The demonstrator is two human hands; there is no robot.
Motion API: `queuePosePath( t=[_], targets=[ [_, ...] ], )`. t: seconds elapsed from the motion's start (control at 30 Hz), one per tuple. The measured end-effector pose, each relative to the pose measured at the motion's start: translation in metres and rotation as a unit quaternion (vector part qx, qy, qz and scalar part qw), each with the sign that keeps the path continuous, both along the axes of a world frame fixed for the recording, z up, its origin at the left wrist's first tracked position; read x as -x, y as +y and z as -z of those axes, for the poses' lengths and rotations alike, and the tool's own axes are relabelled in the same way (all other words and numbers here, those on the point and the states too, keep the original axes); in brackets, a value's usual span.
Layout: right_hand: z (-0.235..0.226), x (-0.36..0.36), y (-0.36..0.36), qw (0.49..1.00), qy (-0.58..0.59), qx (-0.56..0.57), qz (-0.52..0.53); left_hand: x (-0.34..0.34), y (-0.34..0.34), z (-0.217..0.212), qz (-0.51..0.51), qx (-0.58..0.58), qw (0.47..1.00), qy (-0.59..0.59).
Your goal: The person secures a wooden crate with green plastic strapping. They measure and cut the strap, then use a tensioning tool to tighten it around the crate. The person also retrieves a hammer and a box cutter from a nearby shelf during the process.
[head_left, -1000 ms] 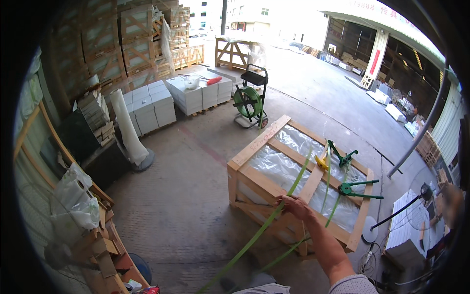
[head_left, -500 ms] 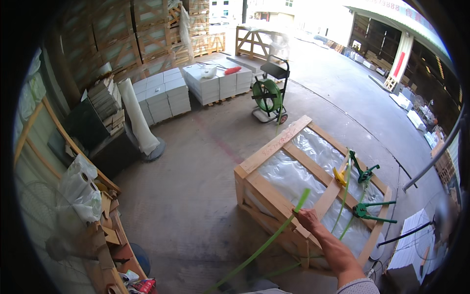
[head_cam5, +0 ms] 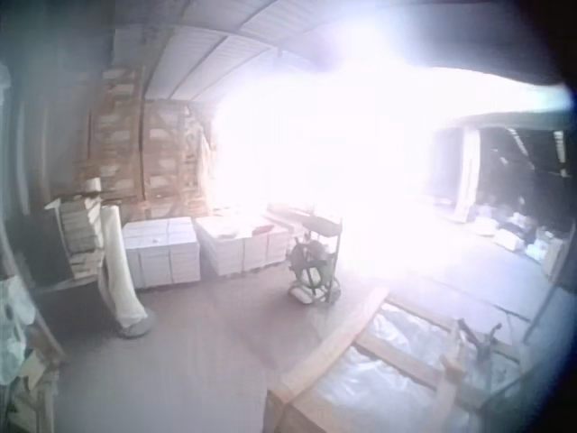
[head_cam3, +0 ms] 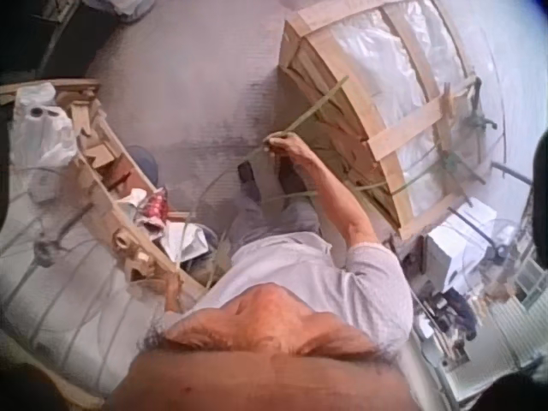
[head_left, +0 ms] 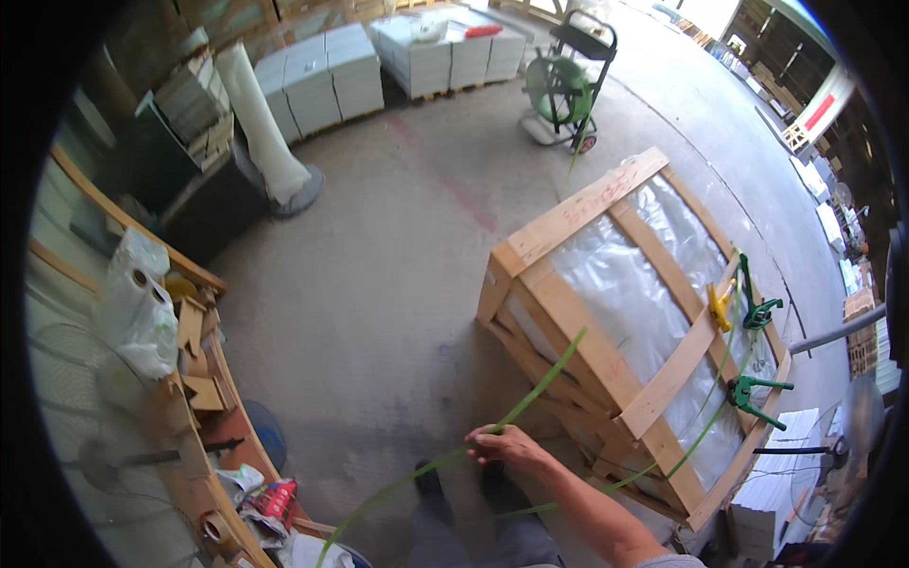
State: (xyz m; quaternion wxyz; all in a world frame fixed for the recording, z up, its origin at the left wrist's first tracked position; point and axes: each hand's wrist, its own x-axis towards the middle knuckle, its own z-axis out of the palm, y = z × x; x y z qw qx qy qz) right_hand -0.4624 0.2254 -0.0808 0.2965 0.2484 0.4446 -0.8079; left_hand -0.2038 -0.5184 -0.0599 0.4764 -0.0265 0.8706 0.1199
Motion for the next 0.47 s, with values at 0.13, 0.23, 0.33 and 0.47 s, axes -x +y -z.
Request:
queuePosePath(
  t=[0.13,0.23,0.33,0.47],
  targets=[
    [0.152,0.014,-0.069,0.993,-0.091,0.027,0.074,0.002,-0.008,0.013,0.136,0.027,0.986,0.088],
    [0.261,0.015,-0.109,0.966,-0.199,0.035,0.159,0.015,-0.044,0.042,-0.117,0.089,0.986,-0.073],
    [0.359,0.024,-0.129,0.943,-0.275,0.061,0.178,0.018,-0.074,0.054,-0.243,0.08,0.961,-0.107],
    [0.515,0.015,-0.139,0.934,-0.309,0.033,0.175,0.016,-0.058,0.085,0.103,0.109,0.988,0.029]
  ],
)
